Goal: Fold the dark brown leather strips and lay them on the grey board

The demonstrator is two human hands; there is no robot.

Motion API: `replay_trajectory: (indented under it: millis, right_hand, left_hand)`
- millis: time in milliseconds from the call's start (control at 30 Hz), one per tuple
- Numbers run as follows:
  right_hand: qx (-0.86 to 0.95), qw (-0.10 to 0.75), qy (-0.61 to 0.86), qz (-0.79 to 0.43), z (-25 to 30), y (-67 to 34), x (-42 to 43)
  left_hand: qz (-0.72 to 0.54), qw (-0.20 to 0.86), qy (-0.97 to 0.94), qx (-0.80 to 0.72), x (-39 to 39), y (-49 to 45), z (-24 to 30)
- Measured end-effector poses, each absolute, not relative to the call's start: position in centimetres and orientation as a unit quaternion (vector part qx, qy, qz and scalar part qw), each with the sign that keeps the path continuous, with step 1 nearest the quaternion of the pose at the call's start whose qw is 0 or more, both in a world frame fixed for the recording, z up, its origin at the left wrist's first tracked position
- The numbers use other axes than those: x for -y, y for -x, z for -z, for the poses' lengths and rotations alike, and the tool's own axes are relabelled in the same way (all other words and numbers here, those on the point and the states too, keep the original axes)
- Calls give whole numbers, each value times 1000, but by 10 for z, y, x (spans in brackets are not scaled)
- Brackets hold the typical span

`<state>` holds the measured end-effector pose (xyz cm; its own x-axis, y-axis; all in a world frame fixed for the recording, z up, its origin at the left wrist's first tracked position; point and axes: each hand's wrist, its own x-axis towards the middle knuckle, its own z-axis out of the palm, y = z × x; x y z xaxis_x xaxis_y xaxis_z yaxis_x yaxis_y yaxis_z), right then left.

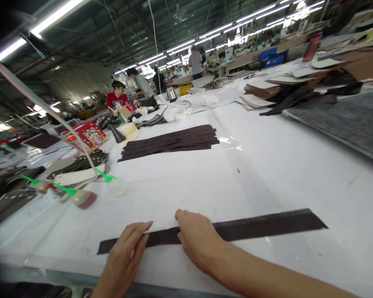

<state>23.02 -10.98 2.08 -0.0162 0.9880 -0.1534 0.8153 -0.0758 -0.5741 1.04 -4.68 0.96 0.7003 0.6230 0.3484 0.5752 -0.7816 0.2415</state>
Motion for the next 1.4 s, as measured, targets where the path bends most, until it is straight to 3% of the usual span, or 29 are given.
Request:
replay_trajectory:
  millis: [267,433,600,767,933,1133,1400]
  right_hand:
    - [663,86,700,-253,-29,-228,118]
    - [685,95,684,-232,-29,-214,108]
    - [682,111,685,-232,-28,-231,113]
    - [666,67,703,-241,-31,-246,123]
    - [668,79,698,-246,-30,-258,129]
    - [686,102,679,-240,-28,-259,133]
    - [754,128,619,-176,-7,-280,135]
  left_hand:
    - [-169,-12,-939,-300,35,18,3]
    - [-209,-50,-929,-302,14,29,-4]
    - [-215,22,-926,-309,42,1,0]
    - [-198,-14,-943,-266,57,-2,17]
    - [-215,0,-934,-286,56,-4,12]
    - [-250,125,-914,-293,64,-35,2]
    - [-239,157,-921,-266,61,-36,10]
